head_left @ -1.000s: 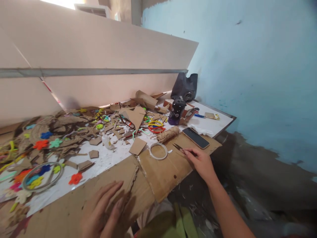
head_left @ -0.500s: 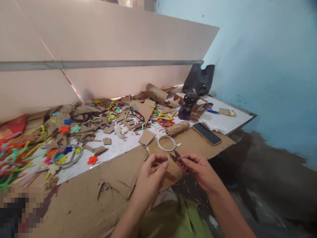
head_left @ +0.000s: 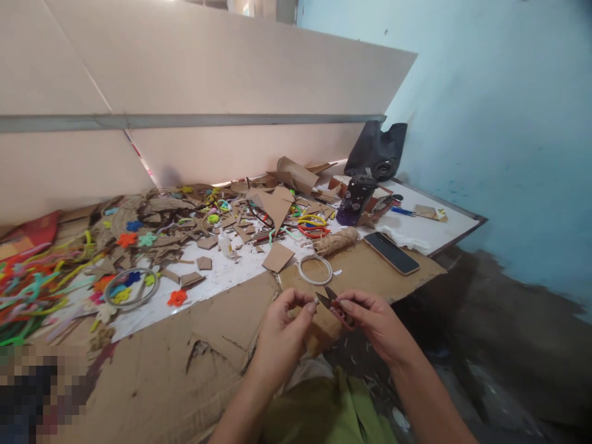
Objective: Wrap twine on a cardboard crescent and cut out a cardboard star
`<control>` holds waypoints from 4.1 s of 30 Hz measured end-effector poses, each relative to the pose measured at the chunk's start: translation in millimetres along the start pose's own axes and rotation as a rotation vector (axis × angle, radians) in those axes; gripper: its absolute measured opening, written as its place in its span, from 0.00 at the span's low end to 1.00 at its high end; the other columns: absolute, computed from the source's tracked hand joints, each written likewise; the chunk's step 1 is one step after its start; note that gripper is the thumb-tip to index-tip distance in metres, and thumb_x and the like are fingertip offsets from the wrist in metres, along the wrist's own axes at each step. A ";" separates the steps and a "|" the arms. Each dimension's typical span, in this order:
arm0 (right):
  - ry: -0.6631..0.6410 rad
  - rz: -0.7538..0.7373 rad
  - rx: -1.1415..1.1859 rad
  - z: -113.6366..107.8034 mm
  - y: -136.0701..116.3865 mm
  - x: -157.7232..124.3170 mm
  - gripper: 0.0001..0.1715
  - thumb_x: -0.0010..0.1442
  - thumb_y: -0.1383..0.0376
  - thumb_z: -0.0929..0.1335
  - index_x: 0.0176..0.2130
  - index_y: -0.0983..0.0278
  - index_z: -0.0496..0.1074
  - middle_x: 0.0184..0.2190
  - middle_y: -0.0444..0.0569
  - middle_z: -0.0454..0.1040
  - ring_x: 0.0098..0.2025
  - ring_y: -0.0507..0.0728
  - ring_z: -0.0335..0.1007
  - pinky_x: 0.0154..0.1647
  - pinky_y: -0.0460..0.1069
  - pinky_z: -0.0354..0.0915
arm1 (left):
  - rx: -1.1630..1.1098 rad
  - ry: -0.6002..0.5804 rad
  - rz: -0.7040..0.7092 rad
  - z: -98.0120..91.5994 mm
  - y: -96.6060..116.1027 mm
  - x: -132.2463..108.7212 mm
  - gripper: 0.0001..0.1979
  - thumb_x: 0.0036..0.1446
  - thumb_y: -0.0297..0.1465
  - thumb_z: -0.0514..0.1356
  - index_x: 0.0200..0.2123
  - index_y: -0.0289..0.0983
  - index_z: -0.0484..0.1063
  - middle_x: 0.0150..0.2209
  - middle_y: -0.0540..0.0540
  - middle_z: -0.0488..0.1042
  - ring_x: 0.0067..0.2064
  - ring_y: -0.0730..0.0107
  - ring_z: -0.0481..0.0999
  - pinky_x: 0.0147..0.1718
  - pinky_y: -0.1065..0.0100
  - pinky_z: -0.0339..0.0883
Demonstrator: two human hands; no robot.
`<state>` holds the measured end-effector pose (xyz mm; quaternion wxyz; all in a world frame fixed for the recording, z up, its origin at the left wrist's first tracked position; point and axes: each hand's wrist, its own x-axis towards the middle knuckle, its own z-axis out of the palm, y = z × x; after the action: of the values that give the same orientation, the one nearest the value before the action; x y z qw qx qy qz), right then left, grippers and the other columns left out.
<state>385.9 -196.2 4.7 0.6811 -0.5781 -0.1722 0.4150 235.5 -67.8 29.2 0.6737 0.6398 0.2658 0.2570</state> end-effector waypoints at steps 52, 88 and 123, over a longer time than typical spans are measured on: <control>-0.163 -0.685 -1.488 -70.3 -32.3 88.5 0.09 0.65 0.71 0.67 0.38 0.62 0.78 0.38 0.52 0.79 0.41 0.61 0.75 0.43 0.53 0.66 | -0.263 0.121 -0.221 -18.4 -11.0 1.1 0.21 0.46 0.47 0.74 0.33 0.38 0.75 0.26 0.49 0.76 0.27 0.67 0.76 0.26 0.70 0.65; -0.247 -1.240 -1.394 39.9 -29.6 25.4 0.12 0.70 0.70 0.64 0.42 0.62 0.78 0.40 0.54 0.82 0.41 0.61 0.75 0.44 0.55 0.65 | -0.164 0.145 -0.100 -16.9 -25.9 6.3 0.12 0.52 0.39 0.68 0.33 0.37 0.78 0.30 0.46 0.79 0.30 0.67 0.76 0.31 0.68 0.68; -0.215 -1.248 -1.421 55.0 -21.0 27.6 0.11 0.71 0.68 0.64 0.41 0.65 0.77 0.35 0.52 0.80 0.36 0.60 0.71 0.41 0.54 0.58 | 0.067 0.145 -0.056 -19.6 -20.3 1.2 0.15 0.58 0.38 0.60 0.41 0.35 0.81 0.38 0.42 0.84 0.36 0.61 0.77 0.38 0.65 0.68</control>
<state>370.8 -139.4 32.4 0.2497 -0.6195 -0.7235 -0.1743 223.0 -53.8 8.1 0.6380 0.6338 0.3403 0.2747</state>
